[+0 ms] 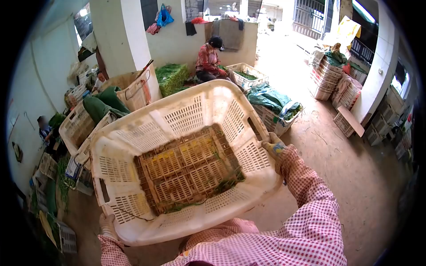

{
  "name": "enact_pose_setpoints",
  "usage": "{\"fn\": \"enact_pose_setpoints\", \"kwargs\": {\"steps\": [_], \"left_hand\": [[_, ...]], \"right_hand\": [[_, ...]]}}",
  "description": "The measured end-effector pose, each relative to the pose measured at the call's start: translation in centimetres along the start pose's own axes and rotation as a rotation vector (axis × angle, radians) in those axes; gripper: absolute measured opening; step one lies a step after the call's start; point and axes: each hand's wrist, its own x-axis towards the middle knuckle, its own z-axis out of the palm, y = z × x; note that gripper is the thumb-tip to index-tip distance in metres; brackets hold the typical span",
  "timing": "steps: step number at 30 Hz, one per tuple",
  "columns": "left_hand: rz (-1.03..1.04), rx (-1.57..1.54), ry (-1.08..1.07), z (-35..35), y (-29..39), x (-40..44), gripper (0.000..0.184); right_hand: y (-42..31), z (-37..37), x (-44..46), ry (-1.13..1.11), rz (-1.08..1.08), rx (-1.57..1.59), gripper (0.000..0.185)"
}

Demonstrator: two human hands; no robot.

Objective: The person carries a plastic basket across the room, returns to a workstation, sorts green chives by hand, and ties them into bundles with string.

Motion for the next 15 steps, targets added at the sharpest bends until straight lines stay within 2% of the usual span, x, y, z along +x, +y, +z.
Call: {"fn": "enact_pose_setpoints", "kwargs": {"steps": [1,5,6,7,9,10,11,13,15], "left_hand": [[0.047,0.019,-0.073,-0.3,-0.7,1.2,0.025],[0.025,-0.091,-0.026,1.1,2.5,2.1,0.023],[-0.002,0.054,-0.012,1.4,4.0,2.6,0.027],[-0.021,0.194,-0.001,1.8,5.2,3.1,0.031],[-0.025,0.279,0.015,2.0,6.2,4.0,0.034],[-0.034,0.364,0.019,1.9,6.1,4.6,0.038],[-0.042,0.371,0.024,2.0,5.3,5.2,0.038],[0.088,0.280,0.048,1.5,2.6,6.7,0.046],[0.019,0.229,-0.003,2.4,2.4,6.7,0.053]], "right_hand": [[-0.7,0.1,0.6,-0.022,0.032,-0.067,0.051],[-0.7,0.6,3.7,-0.124,0.050,-0.157,0.061],[-1.8,0.7,3.5,-0.144,0.114,-0.129,0.063],[0.8,1.9,5.4,-0.152,0.108,-0.125,0.063],[6.8,5.6,9.6,-0.144,-0.080,-0.141,0.070],[1.4,4.5,7.0,-0.202,0.119,-0.207,0.071],[1.3,4.8,7.5,-0.213,0.122,-0.206,0.071],[1.8,6.0,8.2,-0.273,0.142,-0.192,0.068],[2.8,6.7,8.7,-0.270,0.126,-0.189,0.067]]}}
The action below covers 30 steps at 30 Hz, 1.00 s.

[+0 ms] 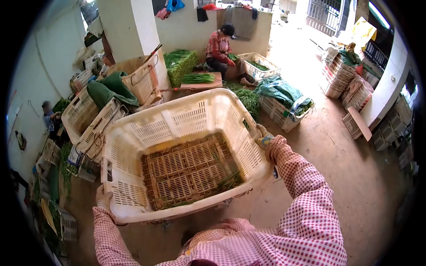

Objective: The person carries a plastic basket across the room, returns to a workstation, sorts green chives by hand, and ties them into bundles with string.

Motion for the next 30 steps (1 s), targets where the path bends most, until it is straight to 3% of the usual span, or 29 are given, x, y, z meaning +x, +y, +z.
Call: {"fn": "enact_pose_setpoints", "kwargs": {"steps": [2,7,9,14,16,17,18,21,27,30], "left_hand": [[0.008,0.088,-0.031,1.1,-0.2,0.3,0.054],[-0.130,-0.068,-0.059,2.7,-3.2,2.1,0.054],[-0.049,-0.010,-0.075,2.6,-5.4,2.6,0.055],[0.065,0.227,-0.081,3.1,-7.7,2.2,0.058],[0.031,0.135,-0.044,4.0,-5.0,-0.3,0.058],[-0.037,0.207,-0.011,4.2,-4.9,-0.1,0.058],[-0.109,0.167,-0.007,4.2,-5.2,-0.3,0.056],[-0.168,0.096,0.011,3.7,-7.6,-1.4,0.053],[-0.121,-0.167,-0.103,2.2,-8.7,-5.4,0.054],[-0.267,-0.305,-0.073,0.6,-7.3,-8.4,0.050]], "right_hand": [[0.4,0.4,0.6,0.011,-0.010,0.001,0.066],[2.4,1.5,2.8,0.036,-0.059,-0.004,0.064],[4.2,2.4,4.1,0.049,-0.121,0.007,0.063],[15.6,4.2,8.7,0.159,-0.573,-0.095,0.060],[6.1,2.8,2.3,-0.046,-0.044,0.266,0.067],[6.2,2.5,3.1,-0.065,0.076,0.195,0.066],[5.5,2.3,2.7,-0.010,0.062,0.034,0.066],[9.1,3.1,4.5,0.007,-0.017,-0.004,0.067],[11.5,3.8,5.8,0.096,-0.020,0.006,0.067],[10.8,2.4,3.3,-0.007,0.020,-0.526,0.062]]}}
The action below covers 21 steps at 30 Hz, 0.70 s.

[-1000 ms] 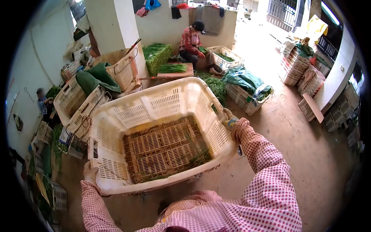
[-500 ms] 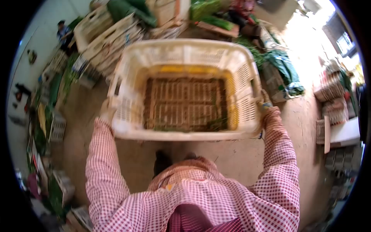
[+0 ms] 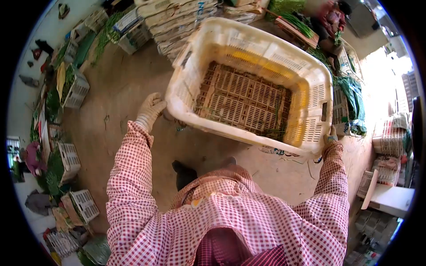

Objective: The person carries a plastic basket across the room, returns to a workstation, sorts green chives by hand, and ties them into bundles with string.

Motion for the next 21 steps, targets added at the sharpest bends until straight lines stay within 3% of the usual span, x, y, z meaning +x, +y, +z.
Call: {"fn": "enact_pose_setpoints", "kwargs": {"steps": [2,4,7,9,11,12,14,15,18,20,21], "left_hand": [[-0.021,-0.006,0.020,-2.0,-0.9,-1.8,0.048],[-0.086,-0.021,0.005,-5.3,-2.5,-3.8,0.049],[-0.055,-0.104,0.070,-10.9,-8.4,-9.0,0.053],[-0.282,-0.171,0.151,-13.8,-12.7,-12.1,0.051],[-0.388,-0.170,0.196,-16.2,-20.3,-14.2,0.034],[-0.506,-0.344,0.306,-16.6,-22.5,-16.1,0.038],[-0.652,-0.628,0.302,-18.4,-28.4,-18.3,0.043],[-0.636,-0.653,0.319,-21.8,-30.0,-18.8,0.043],[-0.699,-0.729,0.284,-25.5,-29.8,-18.7,0.048],[-0.675,-0.616,0.519,-27.2,-25.6,-16.0,0.043],[-0.669,-0.624,0.533,-28.2,-24.3,-14.6,0.043]], "right_hand": [[-0.4,-0.9,-2.1,-0.072,-0.007,-0.263,0.059],[-4.5,-2.5,-7.5,-0.147,0.150,-0.002,0.055],[-7.1,1.9,-11.5,-0.079,0.064,0.085,0.052],[-10.5,5.8,-12.9,-0.101,-0.020,0.146,0.051],[-15.5,9.4,-13.5,-0.210,-0.072,0.206,0.050],[-18.3,11.4,-14.1,-0.275,-0.084,0.231,0.049],[-24.5,14.5,-15.1,-0.401,-0.118,0.240,0.048],[-28.7,15.9,-16.9,-0.458,-0.147,0.233,0.047],[-37.4,19.4,-18.9,-0.600,-0.228,0.211,0.045],[-42.5,21.6,-19.8,-0.667,-0.272,0.193,0.044],[-44.8,22.5,-20.3,-0.697,-0.289,0.177,0.043]]}}
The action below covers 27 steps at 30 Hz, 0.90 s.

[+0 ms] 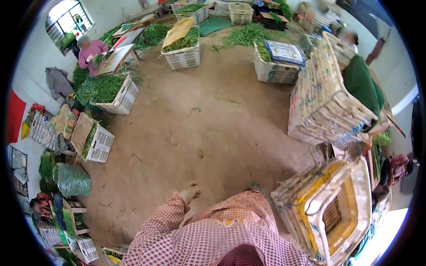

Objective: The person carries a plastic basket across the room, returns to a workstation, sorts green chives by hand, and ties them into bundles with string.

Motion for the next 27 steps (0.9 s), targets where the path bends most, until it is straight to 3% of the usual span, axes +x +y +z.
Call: {"fn": "enact_pose_setpoints", "kwargs": {"steps": [5,8,10,12,14,18,21,23,24,26,27], "left_hand": [[0.254,0.175,-0.224,0.4,8.6,6.5,0.039],[0.405,0.237,-0.246,-1.8,12.1,9.3,0.036],[0.331,0.398,-0.022,-5.0,13.4,10.2,0.034],[0.029,0.301,0.027,-9.6,13.2,11.9,0.034],[-0.067,0.145,0.046,-14.6,11.6,12.6,0.032],[-0.277,-0.153,0.435,-18.8,10.6,10.3,0.024],[-0.367,-0.166,0.458,-21.2,9.3,11.0,0.025],[-0.372,0.001,0.403,-22.0,10.3,13.0,0.026],[-0.343,0.094,0.375,-22.7,11.7,14.3,0.027],[-0.247,0.283,0.331,-23.9,18.2,16.9,0.028],[-0.219,0.348,0.316,-24.5,23.1,17.4,0.029]], "right_hand": [[-8.3,5.8,6.7,-0.118,0.026,-0.078,0.040],[-13.8,8.8,11.7,-0.176,0.070,-0.140,0.038],[-18.6,10.9,14.6,-0.212,0.086,-0.184,0.037],[-24.8,12.5,17.3,-0.248,0.044,-0.238,0.036],[-32.1,14.0,20.0,-0.284,-0.067,-0.306,0.035],[-50.2,18.6,26.8,-0.298,-0.304,-0.378,0.033],[-60.5,25.6,32.5,-0.239,-0.376,-0.370,0.038],[-67.2,29.8,30.9,-0.270,-0.387,-0.204,0.034],[-68.7,31.8,31.0,-0.310,-0.440,-0.198,0.033],[-62.8,36.8,47.1,-0.525,-0.270,0.041,0.033],[-63.6,38.4,45.6,-0.583,-0.195,-0.009,0.036]]}}
